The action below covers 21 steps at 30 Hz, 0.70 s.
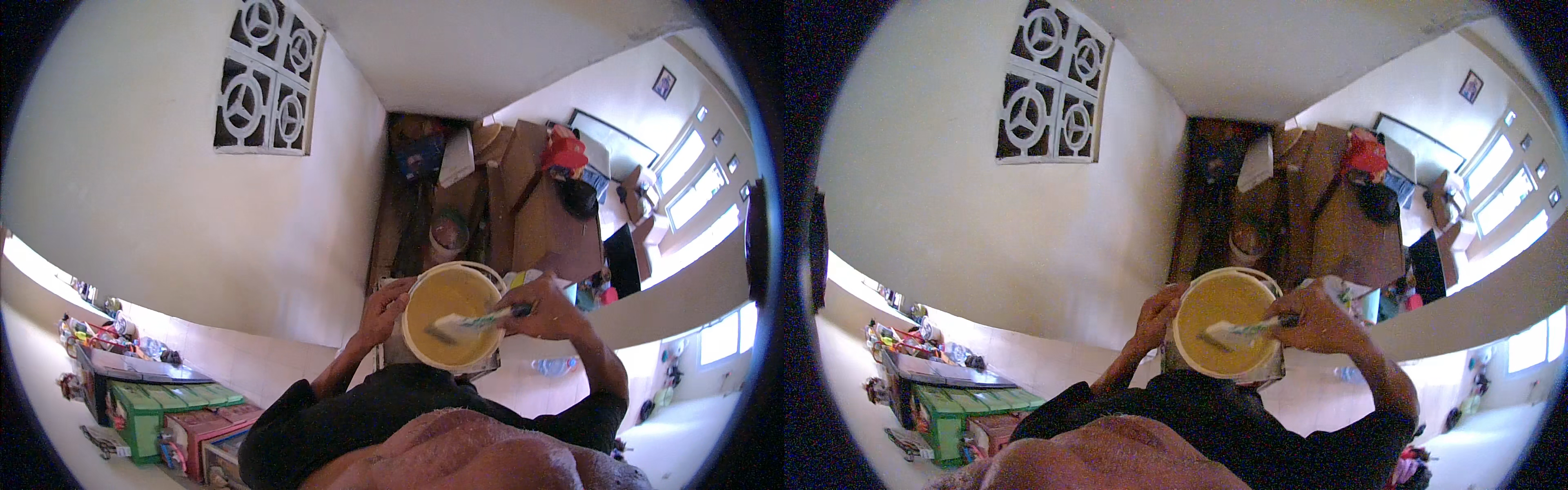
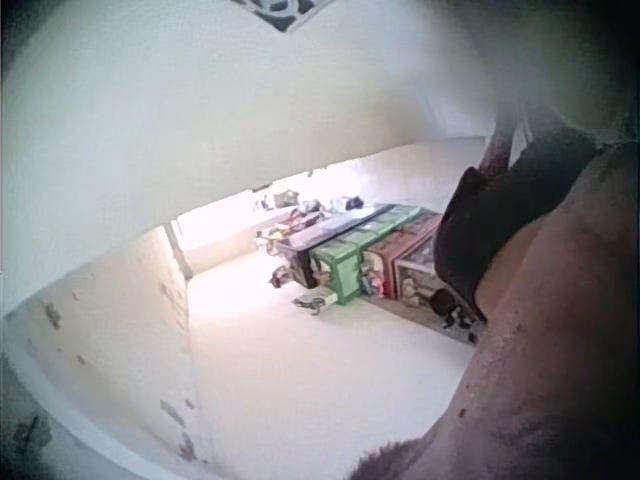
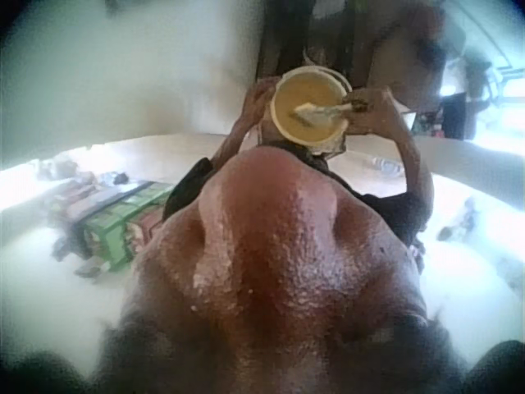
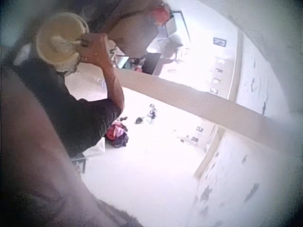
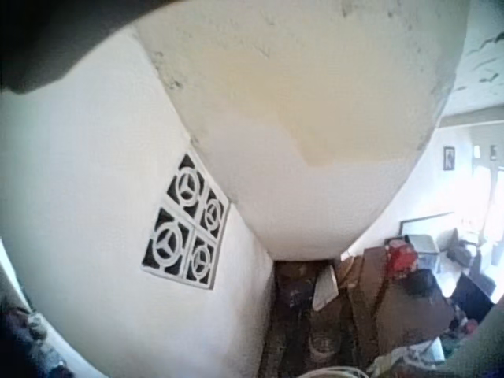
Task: The person paints the ceiling using a paintbrush and a bucket of yellow paint. They repeatedly dip the brush into the bucket and apply paint to the ceiling surface in a room with white walls and a decorative window.
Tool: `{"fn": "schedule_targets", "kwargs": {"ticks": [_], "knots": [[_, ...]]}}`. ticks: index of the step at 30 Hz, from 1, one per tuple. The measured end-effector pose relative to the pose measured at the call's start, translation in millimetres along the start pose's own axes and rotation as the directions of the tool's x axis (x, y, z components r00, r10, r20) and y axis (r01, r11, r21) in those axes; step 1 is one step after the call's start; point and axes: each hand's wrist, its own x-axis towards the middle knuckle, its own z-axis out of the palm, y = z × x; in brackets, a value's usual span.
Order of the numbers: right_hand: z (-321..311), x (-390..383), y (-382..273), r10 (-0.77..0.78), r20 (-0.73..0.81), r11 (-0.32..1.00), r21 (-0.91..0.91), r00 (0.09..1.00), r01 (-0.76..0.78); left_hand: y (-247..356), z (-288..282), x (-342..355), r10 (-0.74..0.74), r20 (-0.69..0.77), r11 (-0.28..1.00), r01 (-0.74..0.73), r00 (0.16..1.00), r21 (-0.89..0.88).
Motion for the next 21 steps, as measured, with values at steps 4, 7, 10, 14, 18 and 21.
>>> {"fn": "schedule_targets", "kwargs": {"ticks": [4,7,10,14,18,21], "knots": [[23,10,11,-0.023,0.047,0.976,0.219,0.999,0.012,-4,-1,0,-0.006,-0.015,0.996,0.007,1.0,0.087],[30,12,8,0.11,0.086,0.92,0.369,0.99,-0.134,-5,0,0,-0.009,-0.016,1.0,0.009,1.0,0.027],[39,14,12,0.13,0.04,0.936,0.325,0.991,-0.136,-19,-1,-4,0.016,-0.03,1.0,-0.015,0.999,0.01],[36,16,26,-0.187,-0.127,0.98,0.048,0.974,0.194,-20,-2,-2,-0.016,-0.024,1.0,0.016,1.0,-0.027],[26,11,5,-0.261,-0.18,0.963,-0.11,0.948,0.245,-18,-7,-1,0.044,-0.01,0.999,-0.044,0.999,-0.01],[11,-3,-1,-0.285,-0.243,0.954,-0.167,0.927,0.249,-8,-5,-1,0.046,-0.009,0.999,-0.046,0.999,-0.008]]}}
